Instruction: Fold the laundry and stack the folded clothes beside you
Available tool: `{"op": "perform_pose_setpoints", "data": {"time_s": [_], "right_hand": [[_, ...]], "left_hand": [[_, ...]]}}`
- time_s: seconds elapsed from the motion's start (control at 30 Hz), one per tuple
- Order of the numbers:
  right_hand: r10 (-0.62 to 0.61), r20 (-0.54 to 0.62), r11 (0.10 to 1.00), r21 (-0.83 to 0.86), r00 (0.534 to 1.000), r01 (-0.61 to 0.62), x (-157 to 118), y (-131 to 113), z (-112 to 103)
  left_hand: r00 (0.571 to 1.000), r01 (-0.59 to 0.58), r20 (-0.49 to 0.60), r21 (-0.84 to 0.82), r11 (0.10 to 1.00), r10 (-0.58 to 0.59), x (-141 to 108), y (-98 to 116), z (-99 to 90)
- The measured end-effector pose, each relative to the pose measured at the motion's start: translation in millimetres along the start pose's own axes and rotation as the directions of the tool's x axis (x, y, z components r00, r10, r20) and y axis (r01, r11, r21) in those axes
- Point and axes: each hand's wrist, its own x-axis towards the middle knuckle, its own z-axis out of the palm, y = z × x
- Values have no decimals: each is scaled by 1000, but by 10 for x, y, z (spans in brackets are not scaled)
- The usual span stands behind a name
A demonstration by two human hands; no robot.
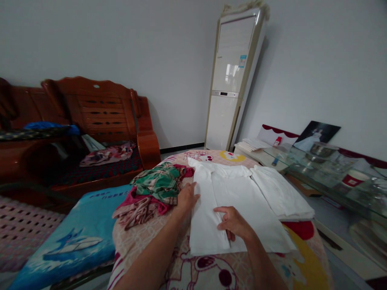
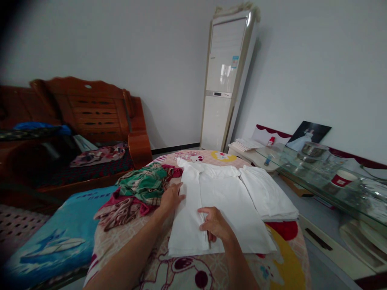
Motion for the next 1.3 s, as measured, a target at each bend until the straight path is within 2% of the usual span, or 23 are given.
{"op": "perform_pose_setpoints", "data": {"time_s": [0.07, 0.13, 0.2, 0.27, 0.3, 0.37, 0.43, 0.5, 0.53, 0.57, 0.6, 0.67, 0.73, 0.87, 1.0, 1.1, 1.2, 1.3], "right_hand": [[-8, 1, 1000, -8, 1000, 8, -2, 0, 17], [-27, 12, 999, -20, 1000, 27, 11, 12, 23], [-33, -19, 999, -43, 999, 32, 35, 31, -12], [-35, -164, 998, -64, 986, 25, 48, 51, -119], [-41, -277, 997, -78, 960, 20, 41, 61, -203], [-71, -526, 992, -124, 848, 6, -20, 85, -417], [-126, -740, 970, -232, 660, -74, -147, 116, -645], [-182, -875, 904, -329, 448, -274, -315, 160, -825], [-185, -906, 856, -339, 380, -391, -402, 186, -887], [-173, -923, 804, -333, 343, -492, -485, 216, -929], [-147, -934, 753, -319, 326, -575, -558, 249, -956], [-83, -939, 673, -300, 333, -676, -669, 327, -983], [-43, -933, 627, -303, 356, -717, -732, 415, -999], [-16, -910, 622, -334, 414, -709, -746, 540, -1031], [1, -885, 626, -363, 466, -690, -687, 536, -1026], [-6, -881, 605, -380, 473, -700, -653, 546, -1013], [-63, -866, 603, -430, 497, -672, -652, 616, -1002], [-96, -851, 591, -466, 516, -658, -660, 680, -993]], "left_hand": [[990, -133, -50, 27, 991, 134, -53, 90, 102], [957, -291, 28, 17, 957, 290, -113, 184, 240], [901, -418, 143, 34, 908, 410, -175, 256, 378], [857, -495, 213, 95, 863, 469, -229, 290, 480], [847, -516, 225, 125, 848, 482, -250, 294, 511], [839, -531, 236, 159, 832, 490, -278, 283, 536], [835, -538, 238, 158, 828, 497, -290, 268, 526], [833, -540, 231, 147, 829, 502, -293, 263, 504], [833, -541, 230, 140, 829, 504, -293, 264, 494], [832, -541, 232, 136, 830, 504, -291, 268, 489], [832, -539, 237, 133, 831, 502, -289, 271, 487], [834, -535, 243, 133, 835, 496, -285, 273, 496], [835, -536, 231, 138, 833, 499, -285, 265, 513], [833, -542, 220, 135, 830, 508, -308, 253, 516], [864, -483, 221, 110, 868, 453, -259, 351, 469], [871, -467, 209, 76, 881, 444, -62, 547, 479], [836, -513, 234, 13, 858, 496, 246, 810, 581], [813, -528, 310, 35, 849, 493, 561, 1048, 756]]}}
